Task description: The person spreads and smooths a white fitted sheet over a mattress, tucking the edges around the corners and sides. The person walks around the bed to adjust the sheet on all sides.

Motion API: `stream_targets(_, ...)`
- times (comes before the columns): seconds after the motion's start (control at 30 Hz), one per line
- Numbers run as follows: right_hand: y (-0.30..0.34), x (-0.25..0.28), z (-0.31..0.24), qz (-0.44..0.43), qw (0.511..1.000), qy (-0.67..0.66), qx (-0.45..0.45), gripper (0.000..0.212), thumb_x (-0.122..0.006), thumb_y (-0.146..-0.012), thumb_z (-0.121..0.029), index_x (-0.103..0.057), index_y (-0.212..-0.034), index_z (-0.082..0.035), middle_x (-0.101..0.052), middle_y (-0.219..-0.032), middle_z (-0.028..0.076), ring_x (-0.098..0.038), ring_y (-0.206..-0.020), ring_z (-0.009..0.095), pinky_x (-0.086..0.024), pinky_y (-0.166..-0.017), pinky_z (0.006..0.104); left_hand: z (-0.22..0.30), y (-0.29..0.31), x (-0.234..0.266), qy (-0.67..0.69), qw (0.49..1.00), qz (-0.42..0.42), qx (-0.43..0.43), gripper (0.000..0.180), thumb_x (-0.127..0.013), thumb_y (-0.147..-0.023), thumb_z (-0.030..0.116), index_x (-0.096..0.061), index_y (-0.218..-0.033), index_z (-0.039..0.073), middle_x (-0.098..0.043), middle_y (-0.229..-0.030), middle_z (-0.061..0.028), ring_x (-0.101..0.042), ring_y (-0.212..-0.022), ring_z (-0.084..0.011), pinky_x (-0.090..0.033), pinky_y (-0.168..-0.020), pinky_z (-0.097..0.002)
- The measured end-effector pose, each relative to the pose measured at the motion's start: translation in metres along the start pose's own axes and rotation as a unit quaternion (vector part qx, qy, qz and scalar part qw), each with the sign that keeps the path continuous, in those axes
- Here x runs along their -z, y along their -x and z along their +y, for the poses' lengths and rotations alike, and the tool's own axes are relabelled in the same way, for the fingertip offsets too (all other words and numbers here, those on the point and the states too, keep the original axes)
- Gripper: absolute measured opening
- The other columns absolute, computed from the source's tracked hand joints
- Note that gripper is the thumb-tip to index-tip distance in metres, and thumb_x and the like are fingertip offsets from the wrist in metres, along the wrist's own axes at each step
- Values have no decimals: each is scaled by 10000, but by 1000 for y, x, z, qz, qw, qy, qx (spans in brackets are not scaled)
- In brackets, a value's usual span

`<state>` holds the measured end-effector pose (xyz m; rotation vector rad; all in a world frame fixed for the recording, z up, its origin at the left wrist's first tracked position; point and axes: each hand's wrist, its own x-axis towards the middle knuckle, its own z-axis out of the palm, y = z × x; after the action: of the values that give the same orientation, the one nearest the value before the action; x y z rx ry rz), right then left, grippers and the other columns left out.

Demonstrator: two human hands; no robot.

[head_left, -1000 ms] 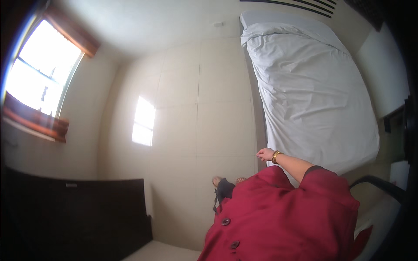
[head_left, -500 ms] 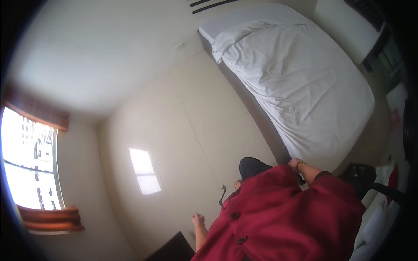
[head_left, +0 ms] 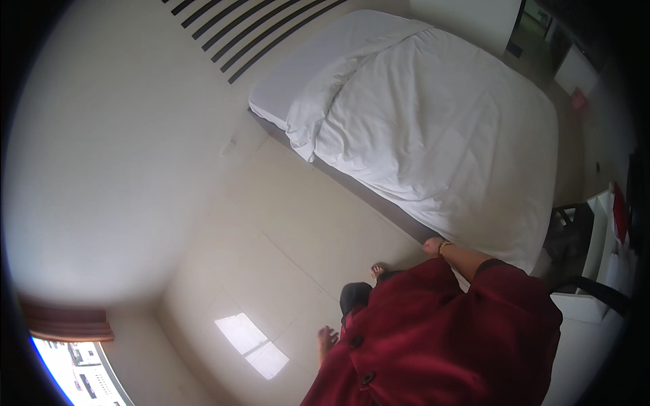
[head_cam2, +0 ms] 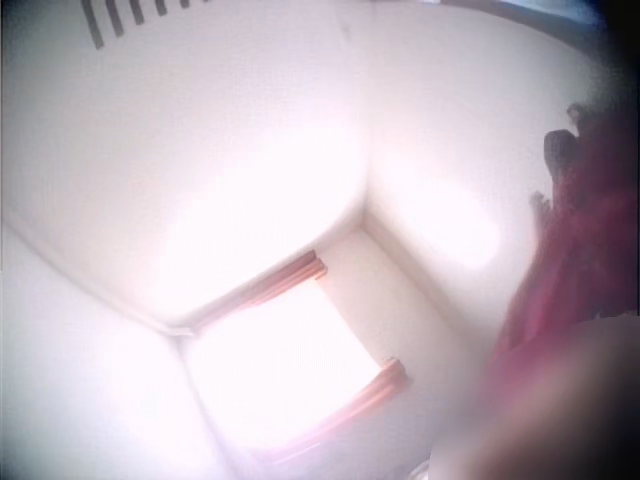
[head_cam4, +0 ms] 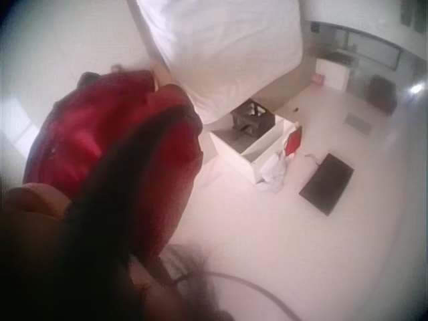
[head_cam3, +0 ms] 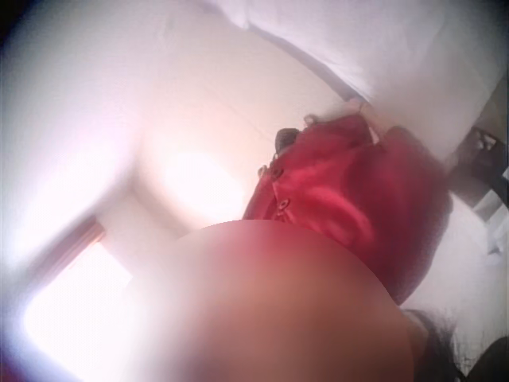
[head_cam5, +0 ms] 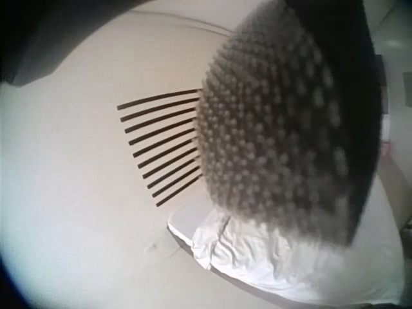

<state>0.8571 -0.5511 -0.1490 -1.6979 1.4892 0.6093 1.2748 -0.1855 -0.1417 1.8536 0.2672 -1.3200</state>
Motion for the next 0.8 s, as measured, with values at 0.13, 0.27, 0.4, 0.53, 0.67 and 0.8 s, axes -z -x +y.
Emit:
stream_targets(0.13, -59, 59, -79, 78, 976, -200, 47, 292, -572, -845, -309, -680, -980, -74, -684, -808, 72, -646, -704, 197, -516, -670, 341, 39, -29, -2, -147, 988, 0, 35, 313, -503, -911, 356, -466, -1114, 120, -559, -1006, -95, -596, -819, -257, -482, -667, -403)
stream_targets(0.27, -99, 97, -152, 98, 960, -254, 68, 315, -560, -858, -341, -678, -993, -83, -693, -856, 99, -652, -731, 232, -514, -700, 363, 120, -76, 20, -228, 972, 10, 51, 317, -481, -914, 380, -499, -1065, 103, -566, -927, -81, -594, -775, -231, -485, -627, -376)
stream_targets(0.4, -114, 116, -228, 74, 945, -310, 79, 265, -553, -883, -266, -665, -1030, -76, -677, -865, 69, -639, -679, 140, -527, -684, 292, 250, -155, 30, -296, 955, 0, 34, 343, -459, -916, 405, -533, -1017, 86, -574, -849, -66, -593, -731, -205, -487, -587, -349)
stream_targets(0.53, -117, 139, -286, 91, 929, -348, 91, 268, -547, -880, -282, -672, -1043, -109, -685, -876, 62, -645, -693, 149, -522, -707, 304, 426, -248, -19, -368, 928, -25, -60, 387, -437, -918, 430, -567, -968, 69, -582, -770, -52, -592, -687, -179, -489, -547, -323)
stream_targets(0.67, -140, 179, -320, 102, 925, -350, 110, 259, -537, -884, -269, -672, -1053, -127, -691, -865, 56, -648, -712, 152, -518, -707, 306, 584, -309, -138, -369, 888, -131, -240, 492, -507, -890, 469, -560, -1190, 83, -619, -1109, -65, -580, -824, -139, -458, -602, -296)
stream_targets(0.8, -191, 242, -338, 146, 919, -328, 161, 241, -537, -890, -241, -670, -1057, -130, -688, -866, 55, -640, -706, 138, -518, -709, 294, 677, -321, -247, -498, 767, -171, -367, 425, -428, -942, 319, -554, -1233, 35, -581, -1220, -147, -468, -1214, -302, -371, -1009, -375)
